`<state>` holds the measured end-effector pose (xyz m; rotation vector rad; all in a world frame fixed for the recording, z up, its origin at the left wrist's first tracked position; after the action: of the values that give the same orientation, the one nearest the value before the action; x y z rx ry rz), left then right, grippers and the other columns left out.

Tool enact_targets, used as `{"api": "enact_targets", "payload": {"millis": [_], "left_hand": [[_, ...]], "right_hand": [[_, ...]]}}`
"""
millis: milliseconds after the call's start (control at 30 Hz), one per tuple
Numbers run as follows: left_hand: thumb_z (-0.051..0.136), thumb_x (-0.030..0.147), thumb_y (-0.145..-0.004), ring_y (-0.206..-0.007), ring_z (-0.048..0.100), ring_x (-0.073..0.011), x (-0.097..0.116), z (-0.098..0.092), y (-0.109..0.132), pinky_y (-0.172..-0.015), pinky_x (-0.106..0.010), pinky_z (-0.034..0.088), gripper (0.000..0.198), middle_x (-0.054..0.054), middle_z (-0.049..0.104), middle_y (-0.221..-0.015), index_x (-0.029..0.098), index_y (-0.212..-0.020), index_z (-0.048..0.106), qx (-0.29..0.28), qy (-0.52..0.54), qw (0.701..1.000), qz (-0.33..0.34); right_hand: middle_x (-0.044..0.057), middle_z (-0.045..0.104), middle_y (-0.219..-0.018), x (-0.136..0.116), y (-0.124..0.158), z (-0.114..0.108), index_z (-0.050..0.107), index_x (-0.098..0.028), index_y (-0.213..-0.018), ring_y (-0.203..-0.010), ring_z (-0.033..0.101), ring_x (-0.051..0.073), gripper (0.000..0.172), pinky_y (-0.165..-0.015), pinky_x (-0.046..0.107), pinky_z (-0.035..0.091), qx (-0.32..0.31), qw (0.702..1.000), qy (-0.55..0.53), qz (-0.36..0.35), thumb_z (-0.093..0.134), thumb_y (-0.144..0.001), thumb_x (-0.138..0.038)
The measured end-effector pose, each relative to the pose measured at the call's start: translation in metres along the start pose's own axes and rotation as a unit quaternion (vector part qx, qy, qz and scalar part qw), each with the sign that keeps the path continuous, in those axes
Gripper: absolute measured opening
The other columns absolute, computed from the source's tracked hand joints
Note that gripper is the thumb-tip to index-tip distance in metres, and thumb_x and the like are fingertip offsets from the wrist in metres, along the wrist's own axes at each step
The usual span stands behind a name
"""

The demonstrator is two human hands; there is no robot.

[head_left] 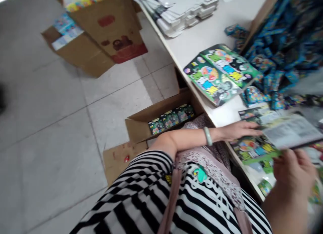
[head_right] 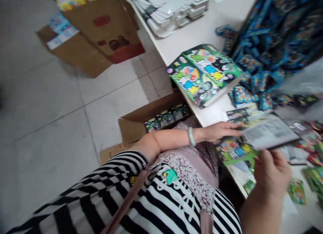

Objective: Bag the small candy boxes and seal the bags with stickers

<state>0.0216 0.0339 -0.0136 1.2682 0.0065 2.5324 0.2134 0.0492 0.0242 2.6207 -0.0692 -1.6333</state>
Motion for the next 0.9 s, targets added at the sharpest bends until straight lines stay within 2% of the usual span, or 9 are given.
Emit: {"api": "enact_targets", "payload": {"millis": [133, 233, 400, 500, 567, 633, 733, 800, 900], "left_hand": [[0.069, 0.021, -0.086, -0.094, 0.07, -0.0159, -0.007, -0.01, 0.022, -0.097, -0.035, 0.055, 0.032, -0.008, 0.074, -0.108, 0.013, -0.117, 0.069, 0.071, 0.061, 0.996, 0.006], [0.068, 0.025, -0.088, -0.092, 0.069, -0.014, -0.006, -0.023, 0.033, -0.09, -0.029, 0.054, 0.031, -0.007, 0.073, -0.108, 0.015, -0.117, 0.069, 0.092, 0.004, 0.996, -0.015], [0.066, 0.018, -0.088, -0.087, 0.066, -0.0114, -0.01, -0.032, 0.037, -0.078, -0.023, 0.052, 0.052, -0.006, 0.07, -0.108, 0.019, -0.138, 0.053, 0.089, -0.043, 0.995, -0.034], [0.064, 0.013, -0.087, -0.091, 0.066, -0.0131, -0.014, -0.029, 0.028, -0.083, -0.026, 0.053, 0.061, -0.008, 0.07, -0.107, 0.017, -0.145, 0.044, 0.129, -0.042, 0.99, 0.028], [0.06, 0.008, -0.087, -0.097, 0.066, -0.0144, -0.012, -0.029, 0.021, -0.087, -0.028, 0.052, 0.068, -0.009, 0.069, -0.114, 0.019, -0.15, 0.038, 0.121, -0.06, 0.988, 0.08], [0.059, 0.007, -0.088, -0.106, 0.066, -0.0169, -0.007, -0.029, 0.018, -0.092, -0.03, 0.052, 0.07, -0.011, 0.068, -0.12, 0.02, -0.153, 0.037, 0.083, -0.082, 0.989, 0.093], [0.062, 0.011, -0.087, -0.114, 0.065, -0.0208, 0.003, -0.029, 0.027, -0.097, -0.033, 0.052, 0.075, -0.012, 0.066, -0.127, 0.023, -0.155, 0.035, 0.031, -0.104, 0.991, 0.079], [0.065, 0.014, -0.085, -0.112, 0.066, -0.0215, 0.01, -0.031, 0.035, -0.097, -0.035, 0.053, 0.079, -0.011, 0.067, -0.123, 0.026, -0.156, 0.033, 0.017, -0.114, 0.991, 0.064], [0.071, 0.018, -0.081, -0.101, 0.069, -0.0199, 0.017, -0.038, 0.042, -0.089, -0.034, 0.056, 0.078, -0.006, 0.069, -0.109, 0.028, -0.15, 0.036, 0.018, -0.132, 0.99, 0.038]], "right_hand": [[-0.005, 0.044, -0.06, 0.005, 0.014, 0.024, 0.05, -0.027, -0.07, -0.051, 0.049, 0.014, 0.046, -0.048, 0.033, 0.051, -0.114, 0.99, -0.078, 0.024, 0.085, -0.057, -0.055], [-0.004, 0.054, -0.065, 0.008, 0.012, 0.035, 0.055, -0.027, -0.082, -0.056, 0.054, 0.014, 0.042, -0.049, 0.028, 0.053, -0.166, 0.981, -0.102, 0.0, 0.077, -0.067, -0.06], [-0.002, 0.062, -0.072, 0.025, 0.015, 0.026, 0.061, -0.027, -0.09, -0.061, 0.057, 0.015, 0.035, -0.052, 0.027, 0.053, -0.215, 0.973, -0.087, 0.019, 0.071, -0.077, -0.058], [-0.002, 0.062, -0.07, 0.035, 0.018, 0.022, 0.065, -0.027, -0.093, -0.059, 0.055, 0.014, 0.031, -0.053, 0.027, 0.05, -0.24, 0.967, -0.083, 0.013, 0.075, -0.077, -0.052], [-0.002, 0.064, -0.073, 0.038, 0.017, 0.024, 0.065, -0.028, -0.103, -0.06, 0.056, 0.015, 0.036, -0.054, 0.027, 0.05, -0.24, 0.967, -0.089, 0.011, 0.077, -0.076, -0.049], [-0.002, 0.067, -0.081, 0.035, 0.016, 0.027, 0.058, -0.032, -0.122, -0.066, 0.061, 0.016, 0.055, -0.057, 0.028, 0.052, -0.213, 0.971, -0.106, 0.002, 0.08, -0.074, -0.045], [-0.002, 0.067, -0.087, 0.023, 0.017, 0.03, 0.044, -0.036, -0.138, -0.071, 0.064, 0.017, 0.08, -0.057, 0.029, 0.054, -0.121, 0.985, -0.122, -0.026, 0.084, -0.068, -0.04], [-0.003, 0.066, -0.082, 0.014, 0.017, 0.031, 0.046, -0.036, -0.135, -0.066, 0.062, 0.017, 0.077, -0.053, 0.029, 0.052, -0.082, 0.989, -0.113, -0.043, 0.084, -0.069, -0.04], [-0.003, 0.063, -0.074, 0.005, 0.015, 0.033, 0.051, -0.034, -0.129, -0.059, 0.06, 0.017, 0.062, -0.05, 0.031, 0.051, -0.123, 0.985, -0.11, -0.058, 0.079, -0.075, -0.046]]}}
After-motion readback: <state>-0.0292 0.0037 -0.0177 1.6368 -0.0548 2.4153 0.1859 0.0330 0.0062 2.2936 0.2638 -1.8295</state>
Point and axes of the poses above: each hand's wrist, its own y-axis away from the middle knuckle, its own z-axis out of the palm, x = y × z, the point moved 1 cm from there along -y, towards the middle knuckle
